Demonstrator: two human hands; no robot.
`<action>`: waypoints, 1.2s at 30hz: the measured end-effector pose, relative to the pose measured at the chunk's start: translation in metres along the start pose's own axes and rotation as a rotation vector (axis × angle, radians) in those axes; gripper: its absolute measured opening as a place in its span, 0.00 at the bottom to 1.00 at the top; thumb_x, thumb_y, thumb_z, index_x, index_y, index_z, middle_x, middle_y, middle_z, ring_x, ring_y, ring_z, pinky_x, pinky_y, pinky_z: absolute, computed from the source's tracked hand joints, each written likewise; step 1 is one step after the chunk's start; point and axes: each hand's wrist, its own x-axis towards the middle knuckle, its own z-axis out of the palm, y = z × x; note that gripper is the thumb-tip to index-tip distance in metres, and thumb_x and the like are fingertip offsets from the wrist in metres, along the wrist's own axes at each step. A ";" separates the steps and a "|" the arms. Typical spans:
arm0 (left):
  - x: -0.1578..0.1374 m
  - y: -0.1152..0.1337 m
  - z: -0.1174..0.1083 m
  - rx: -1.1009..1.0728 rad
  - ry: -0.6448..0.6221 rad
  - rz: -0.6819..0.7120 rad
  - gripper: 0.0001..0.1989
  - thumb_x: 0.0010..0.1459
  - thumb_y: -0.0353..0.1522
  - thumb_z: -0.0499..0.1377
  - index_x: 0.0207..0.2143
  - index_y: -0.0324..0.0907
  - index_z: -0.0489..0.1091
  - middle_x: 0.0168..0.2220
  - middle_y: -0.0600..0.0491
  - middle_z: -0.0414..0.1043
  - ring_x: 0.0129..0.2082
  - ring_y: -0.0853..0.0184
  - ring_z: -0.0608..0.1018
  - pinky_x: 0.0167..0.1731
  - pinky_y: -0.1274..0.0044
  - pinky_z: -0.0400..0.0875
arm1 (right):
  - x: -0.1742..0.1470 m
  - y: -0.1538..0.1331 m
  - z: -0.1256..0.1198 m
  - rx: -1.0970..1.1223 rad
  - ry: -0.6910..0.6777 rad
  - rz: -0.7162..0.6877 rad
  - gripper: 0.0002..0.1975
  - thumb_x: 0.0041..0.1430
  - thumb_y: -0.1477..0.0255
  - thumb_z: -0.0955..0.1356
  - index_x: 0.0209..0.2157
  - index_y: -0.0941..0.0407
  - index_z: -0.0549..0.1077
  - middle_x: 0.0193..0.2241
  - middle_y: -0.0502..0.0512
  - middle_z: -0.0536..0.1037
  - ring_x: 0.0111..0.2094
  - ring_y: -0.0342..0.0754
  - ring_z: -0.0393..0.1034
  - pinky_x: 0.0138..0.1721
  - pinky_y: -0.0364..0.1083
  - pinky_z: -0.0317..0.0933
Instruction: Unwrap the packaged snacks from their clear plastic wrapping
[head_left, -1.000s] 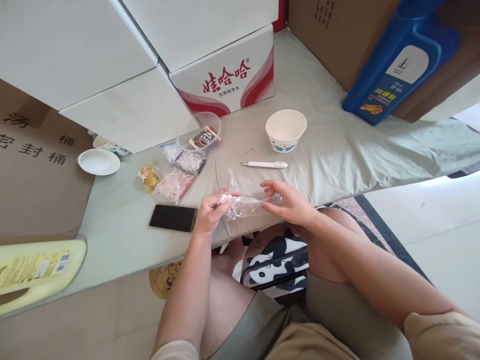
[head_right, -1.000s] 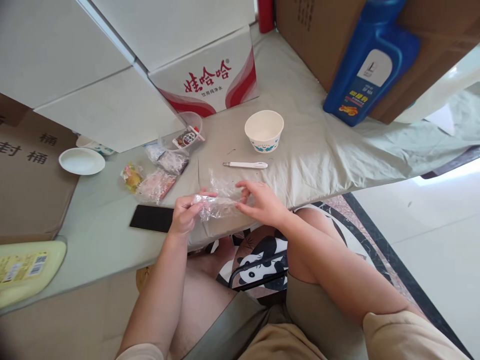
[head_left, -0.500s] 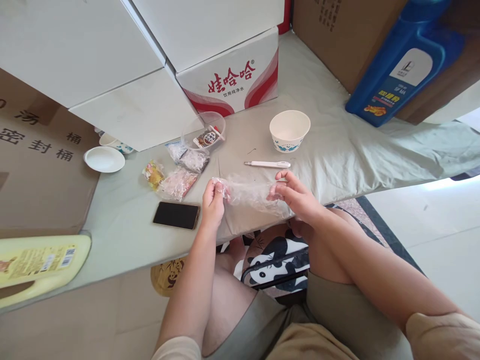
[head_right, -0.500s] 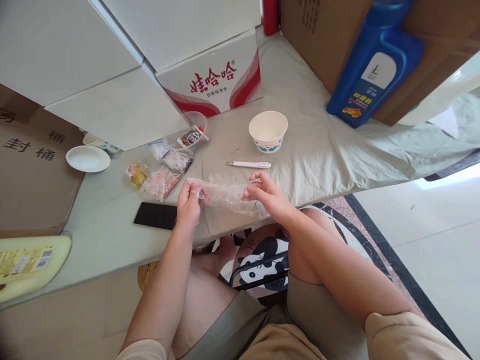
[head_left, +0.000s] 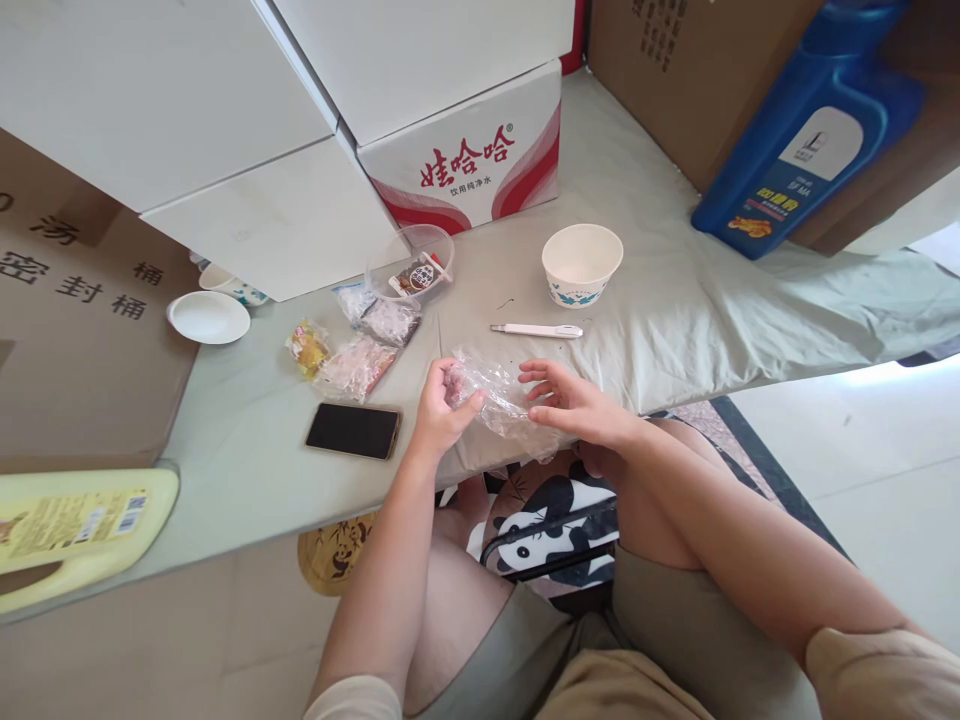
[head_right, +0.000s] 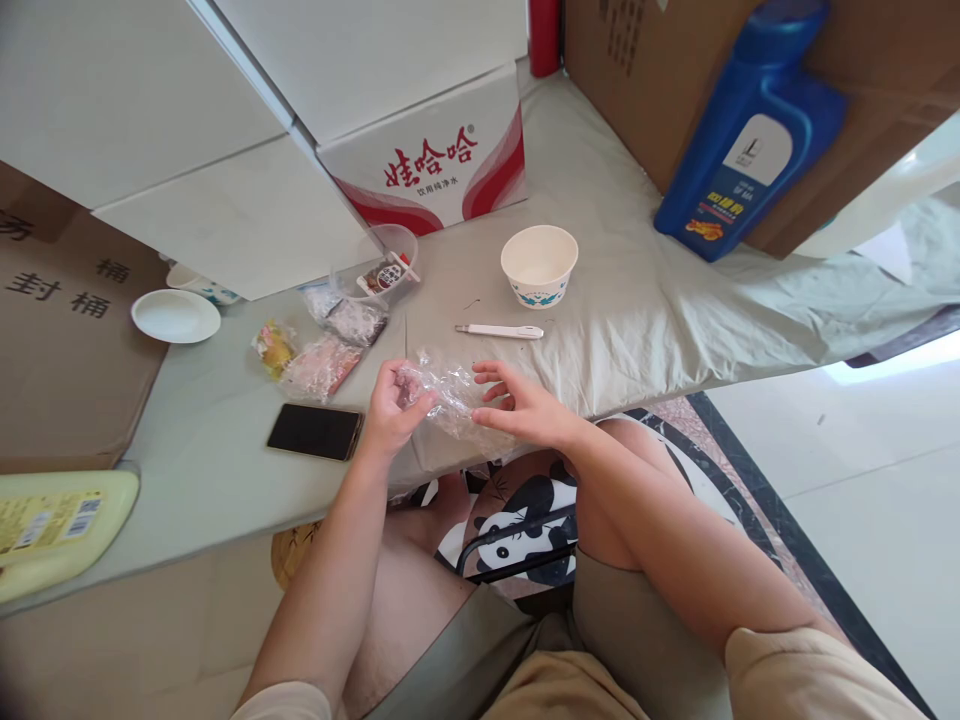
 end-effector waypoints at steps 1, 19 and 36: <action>0.000 0.000 0.000 -0.004 -0.005 0.002 0.25 0.44 0.38 0.69 0.41 0.45 0.61 0.30 0.59 0.59 0.30 0.72 0.66 0.33 0.78 0.64 | 0.001 0.001 0.001 -0.039 0.002 -0.015 0.34 0.50 0.61 0.73 0.58 0.51 0.62 0.54 0.61 0.70 0.49 0.52 0.68 0.47 0.53 0.65; 0.002 -0.006 0.002 0.115 -0.051 -0.021 0.15 0.51 0.35 0.61 0.41 0.45 0.64 0.27 0.60 0.61 0.26 0.71 0.66 0.31 0.78 0.61 | 0.003 -0.011 0.004 0.157 0.199 0.135 0.10 0.54 0.63 0.67 0.29 0.53 0.64 0.29 0.49 0.75 0.26 0.42 0.66 0.31 0.44 0.60; 0.000 -0.001 0.010 0.374 -0.266 -0.036 0.06 0.58 0.36 0.56 0.36 0.44 0.64 0.24 0.60 0.62 0.25 0.69 0.66 0.29 0.77 0.60 | 0.004 -0.007 -0.001 0.218 0.297 0.046 0.14 0.52 0.59 0.68 0.34 0.53 0.65 0.23 0.43 0.62 0.24 0.41 0.57 0.28 0.44 0.53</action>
